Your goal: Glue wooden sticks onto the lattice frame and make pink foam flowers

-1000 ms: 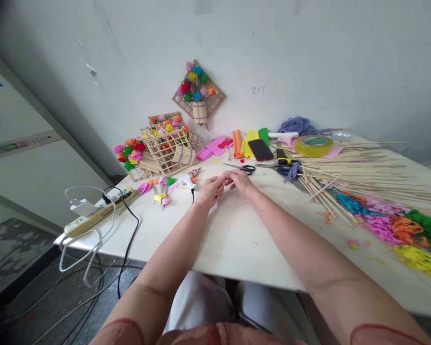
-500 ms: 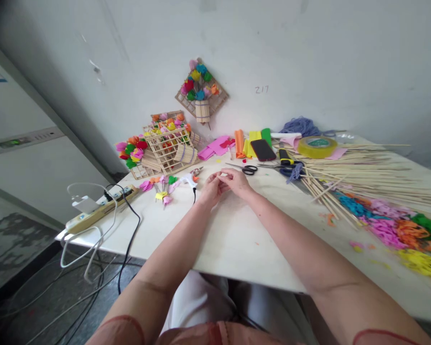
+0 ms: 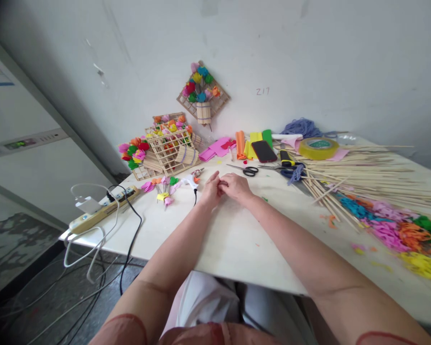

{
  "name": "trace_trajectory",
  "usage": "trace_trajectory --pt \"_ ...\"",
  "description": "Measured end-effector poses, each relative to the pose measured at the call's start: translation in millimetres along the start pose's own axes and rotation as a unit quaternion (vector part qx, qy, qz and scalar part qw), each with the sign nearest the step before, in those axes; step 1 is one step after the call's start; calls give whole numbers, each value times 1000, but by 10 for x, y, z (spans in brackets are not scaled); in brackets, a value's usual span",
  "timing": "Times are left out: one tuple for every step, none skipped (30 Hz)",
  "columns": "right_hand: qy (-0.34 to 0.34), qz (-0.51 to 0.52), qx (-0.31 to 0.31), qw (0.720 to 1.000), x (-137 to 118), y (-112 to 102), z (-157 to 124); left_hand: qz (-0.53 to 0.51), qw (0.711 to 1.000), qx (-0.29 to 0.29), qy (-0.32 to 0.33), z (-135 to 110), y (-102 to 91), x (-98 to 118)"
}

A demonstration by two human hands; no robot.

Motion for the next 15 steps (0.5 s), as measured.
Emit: trace_trajectory --pt "11 10 8 1000 19 -3 5 4 1000 -4 2 0 4 -2" --pt "27 33 15 999 49 -3 10 6 1000 -10 2 -3 12 -2" --pt "47 67 21 996 90 2 12 8 1000 -13 0 -11 21 1" --pt "71 110 27 991 134 10 13 10 1000 -17 -3 -22 33 6" --pt "94 153 31 983 177 20 11 11 1000 -25 -7 -36 49 14" --pt "114 192 34 974 213 30 8 10 999 -34 -10 -50 67 25" --pt "129 223 36 966 236 36 6 9 999 -43 -12 -64 83 37" --pt "137 243 40 959 245 34 5 8 999 -52 -14 -78 96 49" --pt "141 257 46 955 243 26 6 7 998 -62 -16 -89 106 59" --pt "141 265 52 952 233 13 9 7 997 -71 -18 -98 113 68" --pt "140 270 57 951 218 -1 13 9 997 -81 -17 -105 117 75" --pt "140 272 60 950 202 -13 17 16 996 -90 -16 -109 118 82" --pt "141 271 64 950 188 -24 20 26 995 -96 -11 -110 115 88" --pt "142 268 66 951 175 -32 24 42 994 -96 -2 -108 107 96" --pt "140 261 66 953 161 -37 27 62 994 -89 14 -104 92 110"
Point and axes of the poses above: each hand's wrist, its own z-axis towards the middle knuckle, its own y-axis out of the palm, x = y × z, the point moved 5 cm from there along z, towards the middle knuckle, and after that the axes turned 10 degrees about z, right-handed, at the moved point
